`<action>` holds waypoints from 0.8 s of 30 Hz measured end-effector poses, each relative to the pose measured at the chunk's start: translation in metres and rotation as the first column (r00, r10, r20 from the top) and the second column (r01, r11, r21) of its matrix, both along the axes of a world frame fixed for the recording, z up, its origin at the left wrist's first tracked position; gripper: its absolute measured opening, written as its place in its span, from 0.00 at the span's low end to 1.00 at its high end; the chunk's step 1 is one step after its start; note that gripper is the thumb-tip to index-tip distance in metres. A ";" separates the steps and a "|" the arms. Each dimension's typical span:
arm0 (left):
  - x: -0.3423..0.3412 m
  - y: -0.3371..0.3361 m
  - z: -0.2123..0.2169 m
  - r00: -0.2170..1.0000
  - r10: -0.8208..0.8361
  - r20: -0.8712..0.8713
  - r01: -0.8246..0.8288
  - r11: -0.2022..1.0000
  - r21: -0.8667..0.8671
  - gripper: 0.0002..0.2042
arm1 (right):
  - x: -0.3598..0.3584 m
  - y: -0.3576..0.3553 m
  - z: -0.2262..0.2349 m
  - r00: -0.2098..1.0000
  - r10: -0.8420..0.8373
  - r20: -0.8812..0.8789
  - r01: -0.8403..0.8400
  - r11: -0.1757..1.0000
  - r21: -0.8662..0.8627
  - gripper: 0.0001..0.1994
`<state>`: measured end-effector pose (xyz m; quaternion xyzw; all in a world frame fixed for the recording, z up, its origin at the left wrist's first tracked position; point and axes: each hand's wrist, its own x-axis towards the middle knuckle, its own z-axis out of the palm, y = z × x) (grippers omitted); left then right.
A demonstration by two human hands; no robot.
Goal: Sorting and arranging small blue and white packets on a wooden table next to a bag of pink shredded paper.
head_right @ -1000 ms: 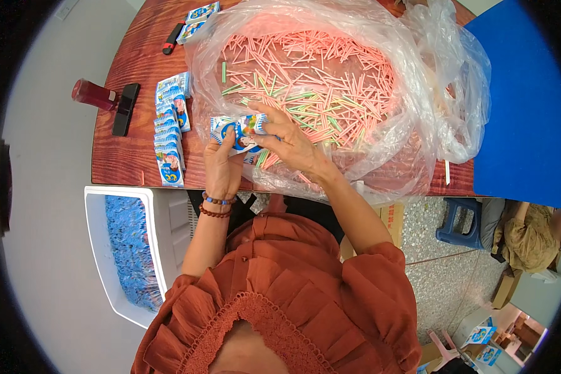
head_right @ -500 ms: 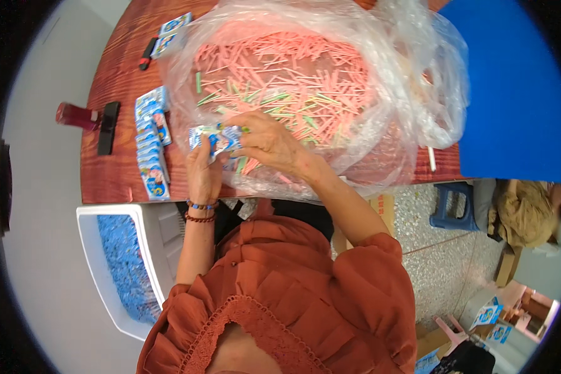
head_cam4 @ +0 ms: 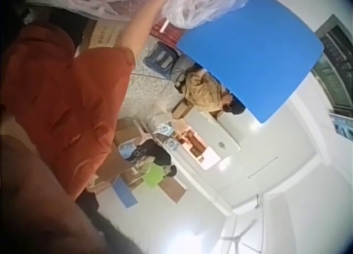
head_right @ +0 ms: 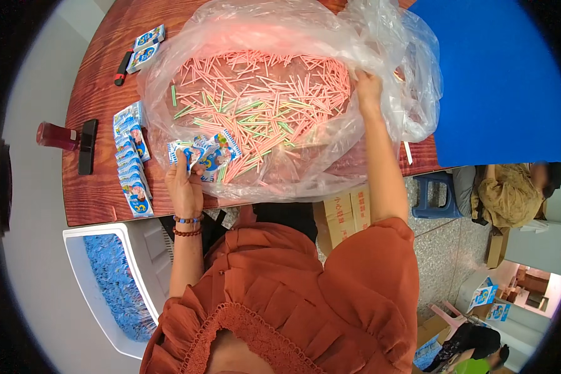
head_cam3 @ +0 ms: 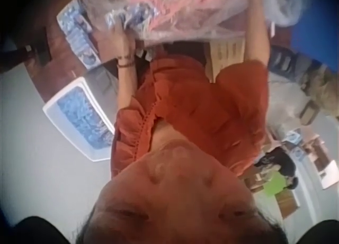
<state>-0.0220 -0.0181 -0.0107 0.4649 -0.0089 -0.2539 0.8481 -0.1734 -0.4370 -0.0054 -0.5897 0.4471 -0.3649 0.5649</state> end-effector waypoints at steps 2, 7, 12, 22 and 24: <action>0.000 0.002 -0.002 1.000 0.000 0.000 0.000 1.000 -0.011 0.09 | 0.000 -0.004 0.003 0.996 0.019 -0.083 -0.036 0.978 -0.204 0.13; -0.001 0.001 0.001 1.000 -0.009 -0.005 0.009 1.000 0.006 0.09 | 0.027 0.010 0.014 0.804 0.123 -0.581 -0.394 0.843 -0.367 0.16; -0.001 0.004 0.001 1.000 -0.011 0.017 0.011 1.000 0.013 0.09 | 0.038 -0.012 0.001 0.520 -0.048 -0.853 -0.593 0.698 -0.401 0.19; -0.002 0.006 0.008 0.998 0.041 -0.052 -0.038 0.997 0.074 0.09 | 0.051 -0.024 -0.031 0.526 -0.021 -0.850 -0.693 0.569 -0.443 0.19; -0.001 0.005 0.006 0.998 0.041 -0.052 -0.038 0.997 0.066 0.09 | 0.045 -0.036 -0.034 0.432 0.032 -0.901 -0.706 0.633 -0.316 0.24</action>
